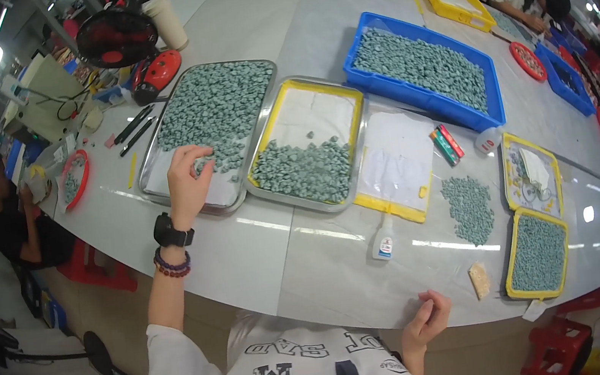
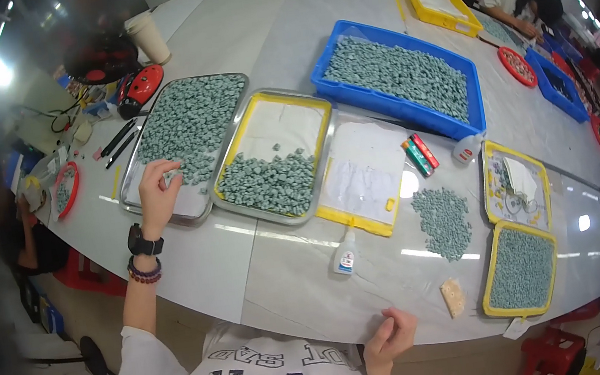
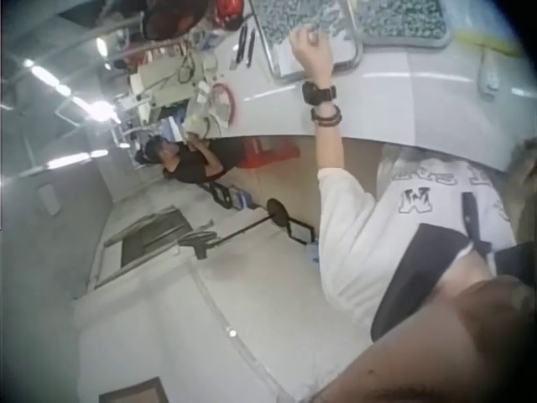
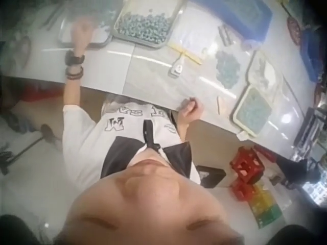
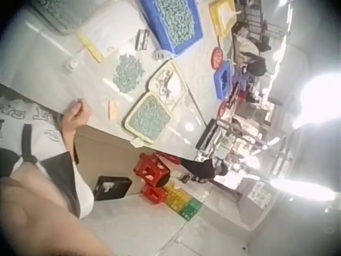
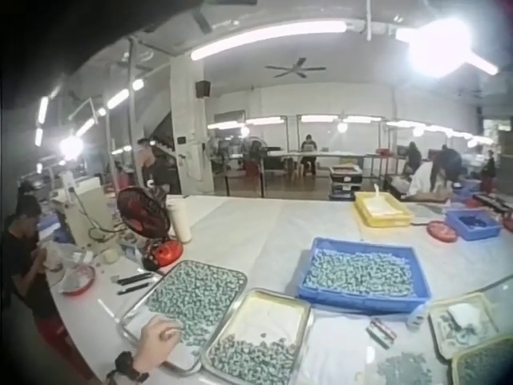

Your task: Applying glue to small green plastic toy components and joining them together.

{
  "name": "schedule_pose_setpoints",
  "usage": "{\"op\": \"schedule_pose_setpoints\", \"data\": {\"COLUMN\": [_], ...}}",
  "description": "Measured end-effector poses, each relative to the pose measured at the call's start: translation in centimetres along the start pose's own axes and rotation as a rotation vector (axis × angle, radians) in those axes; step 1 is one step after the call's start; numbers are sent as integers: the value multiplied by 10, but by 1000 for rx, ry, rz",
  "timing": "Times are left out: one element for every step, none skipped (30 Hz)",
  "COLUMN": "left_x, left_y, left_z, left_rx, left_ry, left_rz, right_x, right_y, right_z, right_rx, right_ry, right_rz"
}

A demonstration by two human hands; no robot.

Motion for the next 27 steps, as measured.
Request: {"op": "schedule_pose_setpoints", "data": {"left_x": [-7, -13, -16, -18, -24, -30, -30, -26, -23, -18, -14, -12, -11, -12, -14, -17, -17, -18, -19, -18, -23, -29, -35, -41, -42, -35, -23], "left_y": [-10, -22, -38, -55, -75, -104, -126, -136, -152, -163, -171, -175, -177, -179, -182, -183, -182, -180, -178, -183, -178, -169, -157, -141, -117, -99, -82], "left_z": [-9, -34, -65, -85, -87, -87, -88, -82, -77, -71, -67, -67, -66, -65, -64, -63, -61, -59, -59, -63, -69, -75, -81, -97, -116, -129, -137], "left_rx": [11, 105, 200, 297, 304, 331, 362, 372, 342, 307, 270, 280, 268, 254, 240, 246, 237, 227, 215, 238, 267, 298, 327, 465, 594, 716, 838], "left_ry": [-8, -36, -54, -69, -46, -170, -301, -290, -298, -309, -324, -333, -296, -263, -233, -253, -270, -287, -304, -310, -281, -250, -215, -118, -11, 40, 96], "left_rz": [17, 59, 89, 115, 104, 194, 289, 286, 375, 470, 566, 588, 616, 643, 666, 683, 684, 683, 678, 699, 659, 621, 583, 564, 544, 581, 618], "right_x": [1, 2, 0, 2, 3, 3, 4, 4, 3, 3, 1, 1, 2, 3, 3, 2, 3, 4, 6, 5, 6, 8, 9, 9, 8, -3, -17], "right_y": [-2, -2, 1, 0, 2, 4, 3, 2, -1, -2, -3, -2, -1, -2, -3, -4, -2, -1, 0, 1, 2, 3, 3, 4, 7, 8, 7], "right_z": [6, 11, 7, 0, -4, -5, -3, -2, -2, -2, -2, 0, 1, 2, 1, -1, -3, -6, -8, -8, -10, -9, -12, -15, -16, -13, -7], "right_rx": [-16, -29, -11, -40, -76, -65, -79, -94, -105, -92, -80, -63, -48, -36, -40, -46, -53, -48, -50, -27, -22, -9, -19, -25, -34, -20, -237], "right_ry": [17, 47, 59, 36, 16, 30, 68, 104, 133, 125, 139, 146, 152, 132, 112, 94, 77, 66, 65, 63, 61, 49, -61, -173, -288, -294, -378], "right_rz": [34, 76, 82, 113, 152, 165, 183, 200, 206, 199, 155, 110, 63, 46, 18, -12, -37, -53, -66, -76, -90, -103, -114, -128, -136, -151, -97]}}
Point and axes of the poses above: each hand's wrist, its own x-axis away from the middle knuckle, its own y-axis out of the back of the hand, z = x × y, the point moved 5 cm from there along -x, towards the middle knuckle, and after that the axes turned 13 degrees about -z, right-handed, at the moved point
